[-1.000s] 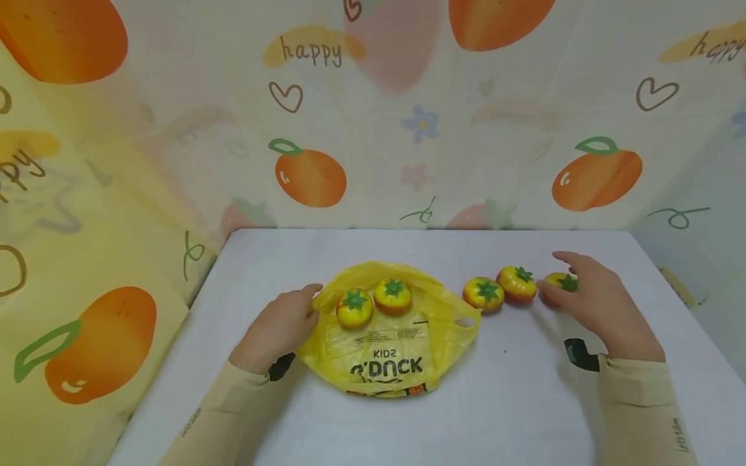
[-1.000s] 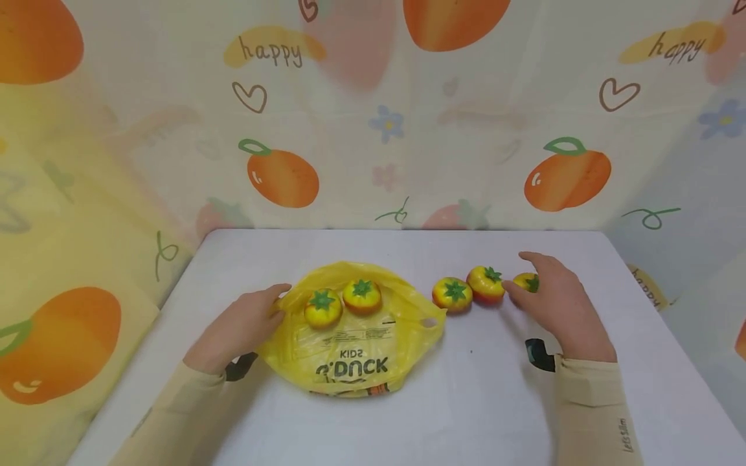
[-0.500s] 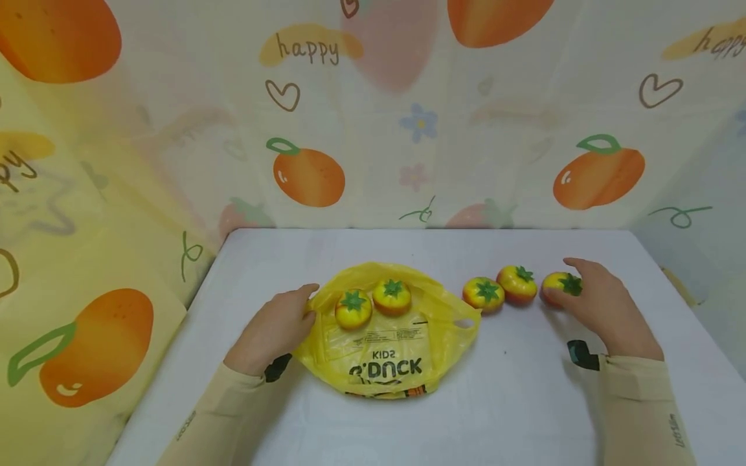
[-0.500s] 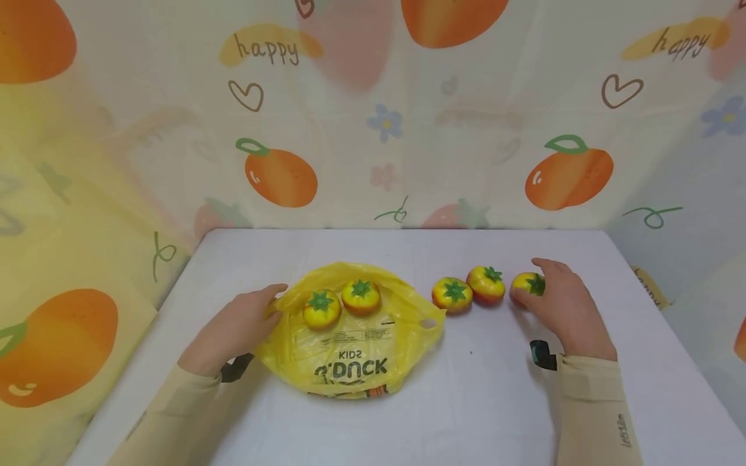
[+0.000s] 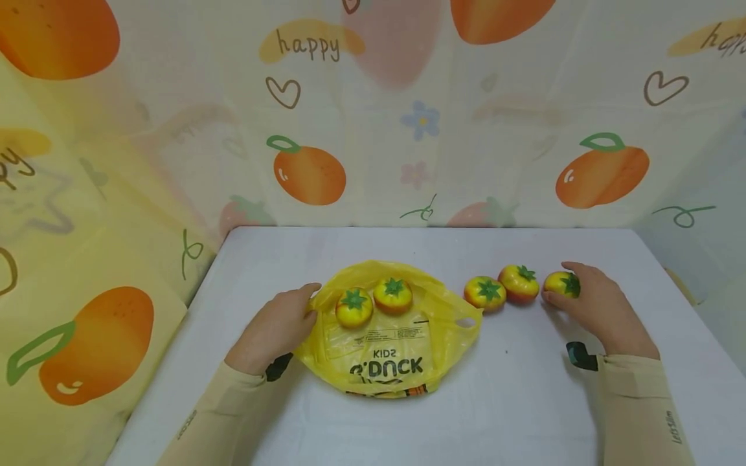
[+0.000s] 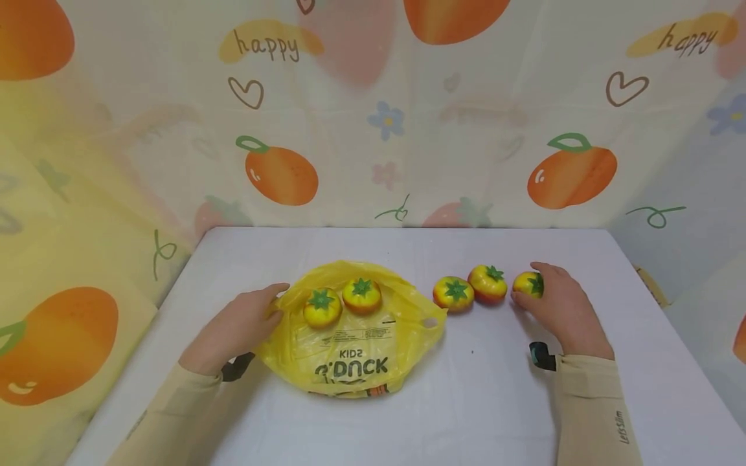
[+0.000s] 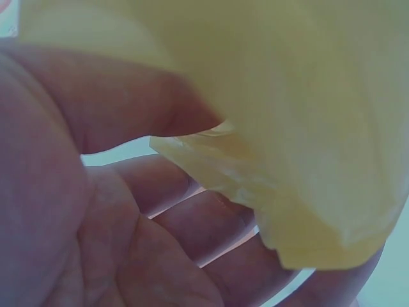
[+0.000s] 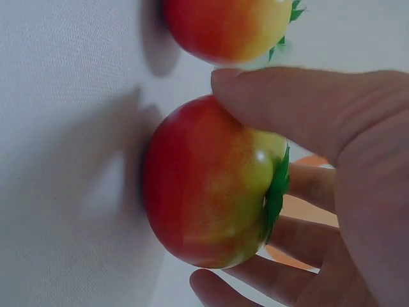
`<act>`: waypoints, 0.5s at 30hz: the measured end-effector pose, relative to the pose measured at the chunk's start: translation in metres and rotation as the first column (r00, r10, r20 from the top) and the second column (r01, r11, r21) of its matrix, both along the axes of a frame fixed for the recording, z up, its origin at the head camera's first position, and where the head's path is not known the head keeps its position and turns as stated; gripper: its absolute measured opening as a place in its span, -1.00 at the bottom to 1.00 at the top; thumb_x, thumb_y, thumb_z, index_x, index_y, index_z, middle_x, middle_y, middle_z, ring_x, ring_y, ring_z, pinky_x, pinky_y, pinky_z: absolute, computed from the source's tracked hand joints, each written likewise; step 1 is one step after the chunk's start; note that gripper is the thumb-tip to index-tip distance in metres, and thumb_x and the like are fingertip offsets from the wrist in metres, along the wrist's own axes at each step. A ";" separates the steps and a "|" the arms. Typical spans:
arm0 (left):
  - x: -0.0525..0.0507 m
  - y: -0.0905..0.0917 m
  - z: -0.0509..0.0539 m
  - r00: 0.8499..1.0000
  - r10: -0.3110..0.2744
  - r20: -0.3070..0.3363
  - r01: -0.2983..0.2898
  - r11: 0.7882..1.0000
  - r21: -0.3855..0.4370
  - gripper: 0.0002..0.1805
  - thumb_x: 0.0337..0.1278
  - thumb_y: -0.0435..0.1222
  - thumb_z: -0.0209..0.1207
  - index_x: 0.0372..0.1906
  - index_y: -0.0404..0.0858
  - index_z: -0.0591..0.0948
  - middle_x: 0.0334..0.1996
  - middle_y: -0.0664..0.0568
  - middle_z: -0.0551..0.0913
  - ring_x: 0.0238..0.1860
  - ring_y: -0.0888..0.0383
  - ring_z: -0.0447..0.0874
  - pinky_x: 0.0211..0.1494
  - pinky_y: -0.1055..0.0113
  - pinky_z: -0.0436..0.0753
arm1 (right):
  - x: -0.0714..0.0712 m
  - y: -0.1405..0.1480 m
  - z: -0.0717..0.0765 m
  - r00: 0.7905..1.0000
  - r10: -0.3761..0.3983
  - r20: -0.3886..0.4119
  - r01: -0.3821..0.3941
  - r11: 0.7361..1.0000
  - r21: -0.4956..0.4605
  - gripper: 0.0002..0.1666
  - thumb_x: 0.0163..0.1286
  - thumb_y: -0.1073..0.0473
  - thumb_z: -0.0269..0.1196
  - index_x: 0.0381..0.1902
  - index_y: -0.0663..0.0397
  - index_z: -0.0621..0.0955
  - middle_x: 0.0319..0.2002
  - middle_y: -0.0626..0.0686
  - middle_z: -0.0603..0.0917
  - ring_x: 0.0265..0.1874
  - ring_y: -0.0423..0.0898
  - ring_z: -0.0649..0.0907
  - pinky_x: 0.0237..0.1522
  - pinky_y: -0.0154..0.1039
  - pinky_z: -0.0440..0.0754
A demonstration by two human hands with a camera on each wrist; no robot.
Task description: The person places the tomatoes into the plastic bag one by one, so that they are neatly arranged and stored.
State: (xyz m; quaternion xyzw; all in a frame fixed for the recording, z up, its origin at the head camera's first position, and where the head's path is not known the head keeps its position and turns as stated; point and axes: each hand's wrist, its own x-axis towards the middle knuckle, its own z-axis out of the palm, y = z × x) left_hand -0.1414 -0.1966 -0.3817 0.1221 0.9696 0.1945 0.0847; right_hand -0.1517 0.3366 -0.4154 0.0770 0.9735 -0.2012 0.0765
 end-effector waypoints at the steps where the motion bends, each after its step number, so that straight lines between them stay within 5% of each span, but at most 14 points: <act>1: 0.000 0.000 0.000 1.000 0.000 -0.001 0.000 1.000 0.000 -0.46 0.54 -0.33 0.12 0.51 -0.39 0.49 0.30 -0.27 0.73 0.20 -0.15 0.77 0.36 -0.18 0.70 | 0.000 0.000 0.000 1.000 0.000 0.001 0.000 1.000 0.001 0.10 0.46 -0.20 0.42 0.62 0.36 0.23 0.49 0.61 0.29 0.41 0.56 0.31 0.43 0.60 0.33; 15: -0.001 0.001 -0.004 1.000 0.003 0.010 -0.003 1.000 -0.002 -0.45 0.55 -0.32 0.10 0.53 -0.38 0.48 0.32 -0.26 0.71 0.19 -0.13 0.76 0.38 -0.17 0.69 | -0.003 -0.001 -0.003 1.000 -0.008 0.022 0.008 1.000 0.001 0.06 0.46 -0.17 0.42 0.59 0.39 0.26 0.44 0.57 0.36 0.30 0.52 0.39 0.39 0.57 0.42</act>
